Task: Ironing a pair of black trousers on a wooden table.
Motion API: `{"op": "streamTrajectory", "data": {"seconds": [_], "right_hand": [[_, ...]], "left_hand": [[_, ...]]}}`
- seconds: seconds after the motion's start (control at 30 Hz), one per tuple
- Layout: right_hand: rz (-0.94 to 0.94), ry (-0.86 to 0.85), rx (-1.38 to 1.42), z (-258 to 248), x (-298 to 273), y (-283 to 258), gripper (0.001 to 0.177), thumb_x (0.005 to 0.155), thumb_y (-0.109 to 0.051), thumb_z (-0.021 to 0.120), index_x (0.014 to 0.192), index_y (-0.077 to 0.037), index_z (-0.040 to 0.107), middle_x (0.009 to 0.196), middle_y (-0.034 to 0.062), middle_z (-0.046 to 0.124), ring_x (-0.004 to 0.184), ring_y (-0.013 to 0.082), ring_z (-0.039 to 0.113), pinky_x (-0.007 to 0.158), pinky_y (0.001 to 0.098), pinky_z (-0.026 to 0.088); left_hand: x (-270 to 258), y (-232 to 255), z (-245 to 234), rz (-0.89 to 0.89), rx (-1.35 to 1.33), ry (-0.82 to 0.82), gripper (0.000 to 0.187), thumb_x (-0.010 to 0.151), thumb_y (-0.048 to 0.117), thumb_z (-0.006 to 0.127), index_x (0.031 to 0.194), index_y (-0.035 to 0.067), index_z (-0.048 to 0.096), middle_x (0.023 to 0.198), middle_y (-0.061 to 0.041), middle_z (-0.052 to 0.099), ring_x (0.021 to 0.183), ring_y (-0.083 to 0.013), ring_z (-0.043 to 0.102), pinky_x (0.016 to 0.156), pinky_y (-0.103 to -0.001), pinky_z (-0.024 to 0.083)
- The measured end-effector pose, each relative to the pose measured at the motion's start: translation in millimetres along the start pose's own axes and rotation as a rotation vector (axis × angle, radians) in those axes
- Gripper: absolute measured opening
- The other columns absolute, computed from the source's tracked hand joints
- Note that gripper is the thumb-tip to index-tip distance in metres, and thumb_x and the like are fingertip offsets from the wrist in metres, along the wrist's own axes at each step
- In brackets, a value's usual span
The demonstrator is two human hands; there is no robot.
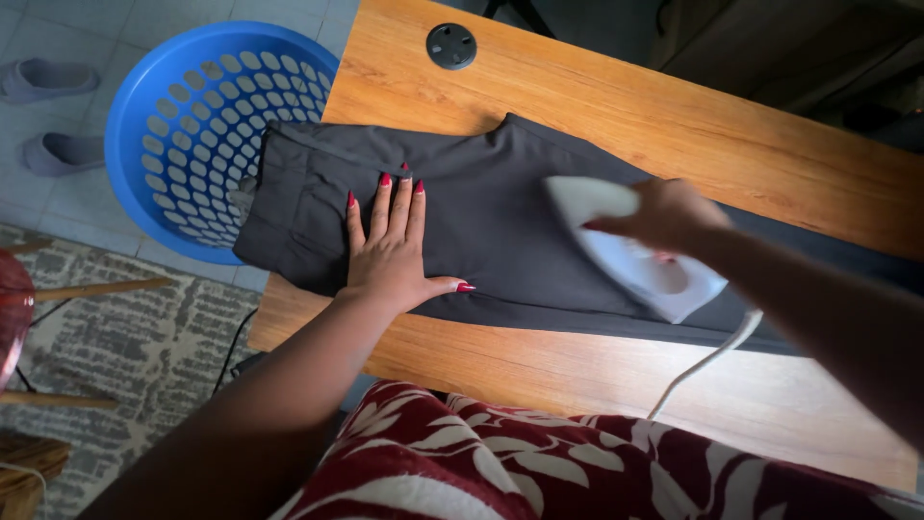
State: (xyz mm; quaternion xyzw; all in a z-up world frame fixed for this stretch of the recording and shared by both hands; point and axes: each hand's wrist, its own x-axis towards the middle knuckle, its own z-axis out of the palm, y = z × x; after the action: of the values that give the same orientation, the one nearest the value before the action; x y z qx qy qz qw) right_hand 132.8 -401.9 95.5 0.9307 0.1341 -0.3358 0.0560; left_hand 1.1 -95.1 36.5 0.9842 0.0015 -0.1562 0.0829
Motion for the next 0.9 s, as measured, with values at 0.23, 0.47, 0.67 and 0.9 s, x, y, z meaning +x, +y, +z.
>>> {"op": "streamTrajectory", "data": {"seconds": [0.23,0.47,0.67,0.9], "right_hand": [[0.022,-0.100,-0.104,37.3,-32.0,88.7,0.085,0.075,-0.078,0.069,0.133,-0.016,0.067,0.097,0.0117,0.078,0.078,0.0244,0.076,0.075,0.0428,0.064],[0.074,-0.150,-0.078,27.9,-47.9,62.2,0.087,0.072,-0.075,0.069,0.142,-0.025,0.060,0.100,0.0072,0.080,0.081,0.0224,0.079,0.079,0.0384,0.065],[0.184,-0.026,0.031,7.3,-9.7,58.6,0.076,0.082,-0.078,0.068,0.111,-0.008,0.077,0.079,0.0122,0.080,0.071,0.0245,0.078,0.073,0.0373,0.064],[0.077,-0.031,-0.024,8.1,-20.2,68.7,0.081,0.080,-0.081,0.066,0.119,-0.010,0.068,0.079,0.0128,0.081,0.069,0.0234,0.078,0.071,0.0363,0.062]], "left_hand": [[1.0,6.3,-6.0,-0.017,0.035,-0.083,0.146,0.061,0.089,0.068,0.161,0.004,0.005,0.170,-0.014,-0.002,0.156,-0.0317,-0.010,0.118,-0.067,-0.005],[12.1,70.3,-7.9,0.314,0.123,-0.045,0.126,0.076,0.079,0.064,0.159,0.004,0.008,0.168,-0.021,-0.004,0.155,-0.0362,-0.008,0.116,-0.070,-0.004],[9.7,104.1,27.0,0.486,0.102,-0.098,0.112,0.083,0.073,0.060,0.161,0.010,0.010,0.169,-0.019,-0.005,0.156,-0.0347,-0.007,0.119,-0.065,-0.003],[9.9,104.8,7.8,0.450,0.152,-0.162,0.104,0.088,0.073,0.051,0.163,0.017,0.006,0.170,-0.014,-0.012,0.156,-0.0296,-0.011,0.120,-0.063,-0.003]]}}
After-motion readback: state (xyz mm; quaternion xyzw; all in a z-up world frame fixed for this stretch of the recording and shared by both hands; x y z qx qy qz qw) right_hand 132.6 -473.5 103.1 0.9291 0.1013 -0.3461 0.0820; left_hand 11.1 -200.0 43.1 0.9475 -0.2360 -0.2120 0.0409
